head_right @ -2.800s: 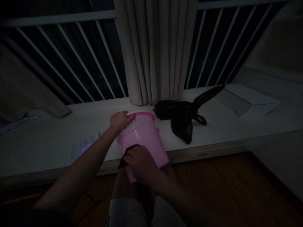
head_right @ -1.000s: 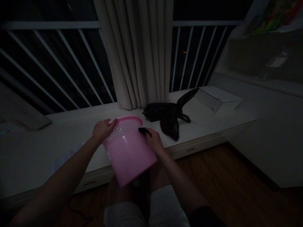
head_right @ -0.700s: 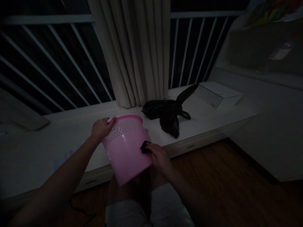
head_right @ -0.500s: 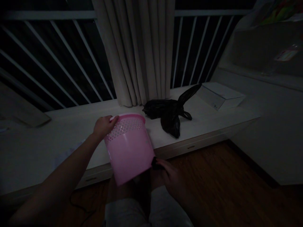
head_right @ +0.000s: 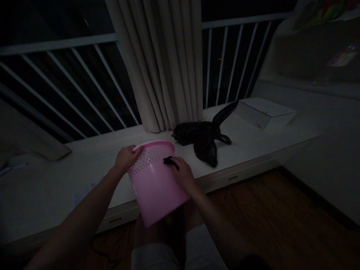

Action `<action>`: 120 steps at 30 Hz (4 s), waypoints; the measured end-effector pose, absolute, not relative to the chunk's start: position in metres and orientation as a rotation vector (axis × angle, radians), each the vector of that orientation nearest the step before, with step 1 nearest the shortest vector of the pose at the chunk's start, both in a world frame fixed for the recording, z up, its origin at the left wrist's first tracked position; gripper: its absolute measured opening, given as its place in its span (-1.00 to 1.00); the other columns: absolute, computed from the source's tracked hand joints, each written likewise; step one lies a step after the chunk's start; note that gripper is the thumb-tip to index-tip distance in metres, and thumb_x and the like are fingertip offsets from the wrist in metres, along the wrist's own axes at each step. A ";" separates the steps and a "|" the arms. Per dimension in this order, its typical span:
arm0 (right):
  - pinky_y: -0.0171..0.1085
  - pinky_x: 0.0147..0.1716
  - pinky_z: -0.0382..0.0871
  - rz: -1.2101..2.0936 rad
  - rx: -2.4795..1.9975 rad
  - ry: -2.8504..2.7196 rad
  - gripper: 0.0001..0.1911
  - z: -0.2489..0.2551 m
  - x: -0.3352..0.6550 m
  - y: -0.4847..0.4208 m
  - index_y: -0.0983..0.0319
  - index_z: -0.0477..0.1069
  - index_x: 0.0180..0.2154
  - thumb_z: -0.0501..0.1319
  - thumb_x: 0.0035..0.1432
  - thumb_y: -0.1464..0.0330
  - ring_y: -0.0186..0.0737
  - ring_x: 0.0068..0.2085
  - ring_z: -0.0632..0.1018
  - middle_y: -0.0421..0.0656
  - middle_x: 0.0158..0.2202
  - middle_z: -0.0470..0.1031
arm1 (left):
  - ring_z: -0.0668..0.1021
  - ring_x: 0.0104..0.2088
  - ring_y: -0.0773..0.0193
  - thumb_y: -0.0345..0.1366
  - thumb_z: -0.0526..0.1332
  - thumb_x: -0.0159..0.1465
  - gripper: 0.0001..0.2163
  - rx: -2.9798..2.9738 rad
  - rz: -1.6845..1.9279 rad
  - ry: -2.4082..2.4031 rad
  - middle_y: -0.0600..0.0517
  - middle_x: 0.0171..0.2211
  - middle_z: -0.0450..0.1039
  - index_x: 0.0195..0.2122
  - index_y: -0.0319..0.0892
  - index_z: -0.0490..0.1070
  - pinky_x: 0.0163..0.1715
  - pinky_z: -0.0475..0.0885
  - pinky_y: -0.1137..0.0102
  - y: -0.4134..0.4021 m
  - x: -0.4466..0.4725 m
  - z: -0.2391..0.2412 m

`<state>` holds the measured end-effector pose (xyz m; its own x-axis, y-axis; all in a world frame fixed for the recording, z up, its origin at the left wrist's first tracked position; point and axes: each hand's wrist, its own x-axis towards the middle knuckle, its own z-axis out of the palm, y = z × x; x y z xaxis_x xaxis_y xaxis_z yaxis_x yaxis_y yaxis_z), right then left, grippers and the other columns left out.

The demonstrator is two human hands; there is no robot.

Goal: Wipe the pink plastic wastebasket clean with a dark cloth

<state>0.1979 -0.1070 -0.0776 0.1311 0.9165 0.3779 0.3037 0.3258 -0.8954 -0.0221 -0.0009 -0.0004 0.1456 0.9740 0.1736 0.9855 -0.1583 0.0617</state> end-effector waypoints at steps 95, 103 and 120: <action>-0.01 0.21 0.12 0.751 -1.631 -1.512 -0.26 -0.078 0.186 -0.103 0.19 0.02 0.31 0.04 0.22 -0.02 -0.03 0.27 0.24 0.04 0.27 0.20 | 0.57 -0.18 -0.05 0.06 -0.19 0.32 -0.36 -2.209 -0.347 -2.070 -0.27 -0.25 0.55 -0.17 -0.30 0.58 -0.20 0.37 0.19 0.025 0.042 0.014; 0.11 0.10 0.22 0.553 -1.922 -1.632 0.01 -0.045 0.153 -0.095 0.38 -0.05 0.31 0.13 0.07 -0.14 0.25 0.23 0.27 0.27 0.25 0.16 | 0.57 -0.20 -0.04 0.05 -0.20 0.33 -0.36 -2.175 -0.320 -2.065 -0.26 -0.28 0.55 -0.15 -0.29 0.58 -0.22 0.38 0.20 0.025 0.044 0.013; 0.06 0.17 0.16 0.711 -1.837 -1.545 -0.27 -0.055 0.168 -0.073 0.27 -0.06 0.33 -0.08 0.27 0.01 0.08 0.27 0.23 0.13 0.29 0.12 | 0.57 -0.17 -0.07 0.06 -0.21 0.33 -0.35 -2.198 -0.340 -2.073 -0.27 -0.25 0.55 -0.14 -0.29 0.57 -0.20 0.36 0.16 0.023 0.041 0.012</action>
<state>0.1680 -0.0730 -0.0547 0.1680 0.9858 -0.0081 0.6472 -0.1165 -0.7533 0.0412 0.0235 0.0122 0.0475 0.9720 0.2299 0.9946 -0.0674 0.0795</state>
